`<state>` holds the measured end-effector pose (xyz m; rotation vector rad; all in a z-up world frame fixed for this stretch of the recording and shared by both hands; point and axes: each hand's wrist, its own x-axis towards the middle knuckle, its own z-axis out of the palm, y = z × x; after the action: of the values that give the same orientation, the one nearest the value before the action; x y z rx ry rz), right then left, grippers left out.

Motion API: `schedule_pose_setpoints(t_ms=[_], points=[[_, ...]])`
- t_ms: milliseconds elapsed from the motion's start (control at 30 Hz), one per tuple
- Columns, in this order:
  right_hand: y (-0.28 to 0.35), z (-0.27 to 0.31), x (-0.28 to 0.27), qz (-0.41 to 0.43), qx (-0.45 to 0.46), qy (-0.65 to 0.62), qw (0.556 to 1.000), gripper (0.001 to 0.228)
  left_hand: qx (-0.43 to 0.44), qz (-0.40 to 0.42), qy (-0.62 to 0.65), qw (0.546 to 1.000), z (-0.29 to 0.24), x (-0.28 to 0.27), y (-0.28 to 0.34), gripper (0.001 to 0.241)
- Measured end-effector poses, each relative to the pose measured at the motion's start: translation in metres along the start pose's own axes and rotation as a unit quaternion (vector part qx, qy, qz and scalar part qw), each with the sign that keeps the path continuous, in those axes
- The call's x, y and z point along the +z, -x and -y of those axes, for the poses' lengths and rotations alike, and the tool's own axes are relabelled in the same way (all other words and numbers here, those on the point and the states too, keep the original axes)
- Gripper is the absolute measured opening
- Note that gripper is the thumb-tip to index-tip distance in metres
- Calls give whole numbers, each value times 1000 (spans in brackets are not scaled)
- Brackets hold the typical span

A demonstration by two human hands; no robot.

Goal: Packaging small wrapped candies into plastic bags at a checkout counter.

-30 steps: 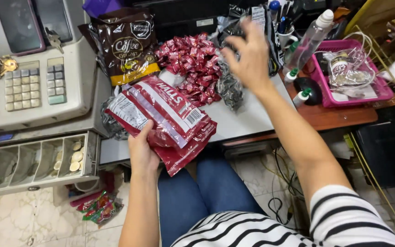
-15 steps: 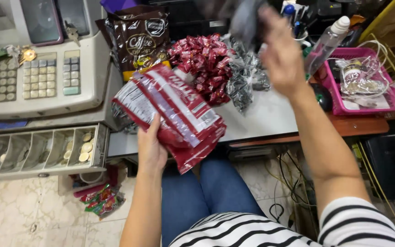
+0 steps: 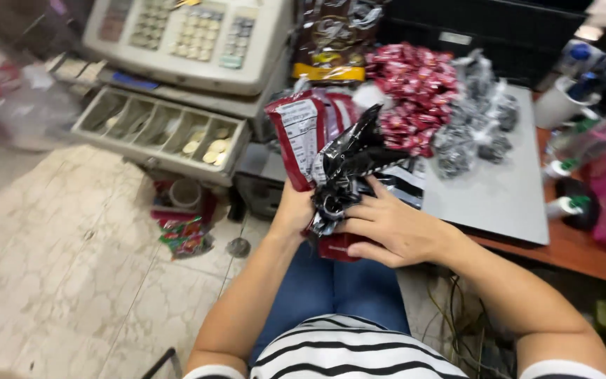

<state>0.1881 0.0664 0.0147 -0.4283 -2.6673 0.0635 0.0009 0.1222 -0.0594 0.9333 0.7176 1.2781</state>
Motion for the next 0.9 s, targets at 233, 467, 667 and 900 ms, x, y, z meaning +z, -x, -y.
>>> schedule_pose_setpoints(t_ms=[233,467,667,900], points=[[-17,23,18,-176,-81,105,975,87,79,-12,-19,997,-7,-56,42,52],[-54,28,34,-73,17,-139,987,84,156,97,-125,975,-2,-77,75,59],[-114,22,31,-105,-18,-157,982,52,102,125,30,986,-65,-112,106,47],[-146,-59,-9,-106,81,-12,991,60,205,-134,-191,951,-185,-232,65,19]])
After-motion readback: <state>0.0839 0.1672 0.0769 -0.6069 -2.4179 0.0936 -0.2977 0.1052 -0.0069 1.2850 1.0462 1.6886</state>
